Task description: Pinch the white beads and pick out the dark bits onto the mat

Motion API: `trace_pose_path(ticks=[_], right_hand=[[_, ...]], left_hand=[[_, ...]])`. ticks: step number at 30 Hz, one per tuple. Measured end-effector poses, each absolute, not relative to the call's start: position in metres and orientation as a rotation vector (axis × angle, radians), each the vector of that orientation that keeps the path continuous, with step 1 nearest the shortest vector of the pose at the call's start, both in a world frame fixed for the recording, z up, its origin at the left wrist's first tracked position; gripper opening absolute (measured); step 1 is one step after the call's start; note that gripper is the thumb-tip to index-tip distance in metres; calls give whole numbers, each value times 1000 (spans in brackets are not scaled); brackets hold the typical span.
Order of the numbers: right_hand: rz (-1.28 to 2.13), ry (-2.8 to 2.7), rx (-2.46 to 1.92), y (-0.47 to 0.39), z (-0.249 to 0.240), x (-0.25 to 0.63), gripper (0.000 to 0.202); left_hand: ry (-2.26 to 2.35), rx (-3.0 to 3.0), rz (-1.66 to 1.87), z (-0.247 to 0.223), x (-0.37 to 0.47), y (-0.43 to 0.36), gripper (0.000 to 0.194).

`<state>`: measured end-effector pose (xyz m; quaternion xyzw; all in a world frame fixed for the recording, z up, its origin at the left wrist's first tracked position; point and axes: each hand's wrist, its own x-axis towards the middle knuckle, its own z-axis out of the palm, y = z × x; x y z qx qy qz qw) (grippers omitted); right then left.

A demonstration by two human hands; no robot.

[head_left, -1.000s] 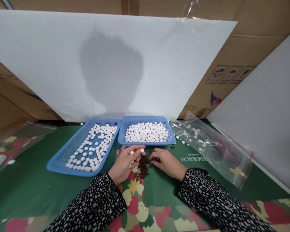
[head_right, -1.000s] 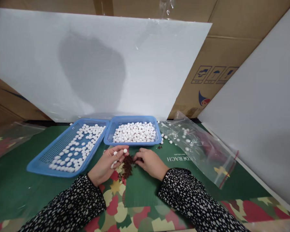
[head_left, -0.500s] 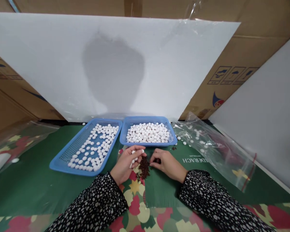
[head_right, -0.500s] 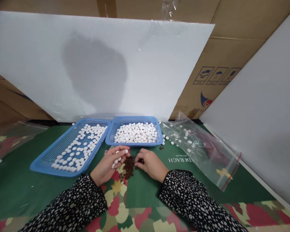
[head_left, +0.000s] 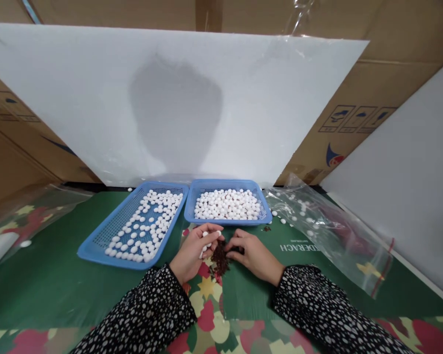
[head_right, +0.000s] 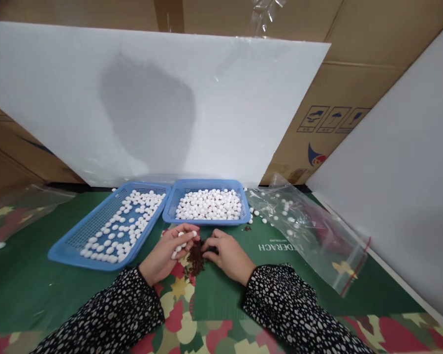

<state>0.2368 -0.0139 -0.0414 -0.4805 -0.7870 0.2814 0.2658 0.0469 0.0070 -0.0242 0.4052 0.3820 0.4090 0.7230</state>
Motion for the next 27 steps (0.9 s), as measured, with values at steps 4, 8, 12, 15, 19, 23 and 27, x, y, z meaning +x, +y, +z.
trace_pose_path(ticks=[4,8,12,15,19,23,27], right_hand=[[688,-2178,-1268,-14,-45,237,10],[567,-2245,-1299,-14,-47,234,13],[586,-2208,-1316,-13,-44,237,13],[637,-2168,-1270,-11,-43,244,15],[736,-2106,-1224,-9,-40,250,19],[983,-1816,-1155,-10,-33,247,7],[1252,-1464,-1027,-15,-26,236,13]], left_hand=[[847,904,902,-24,47,7,24],[863,901,898,-22,47,6,24],[875,911,899,-20,48,6,30],[891,923,900,-20,48,5,37],[897,959,911,-20,50,4,39],[905,986,926,-22,50,4,36],[894,992,917,-24,51,5,36]])
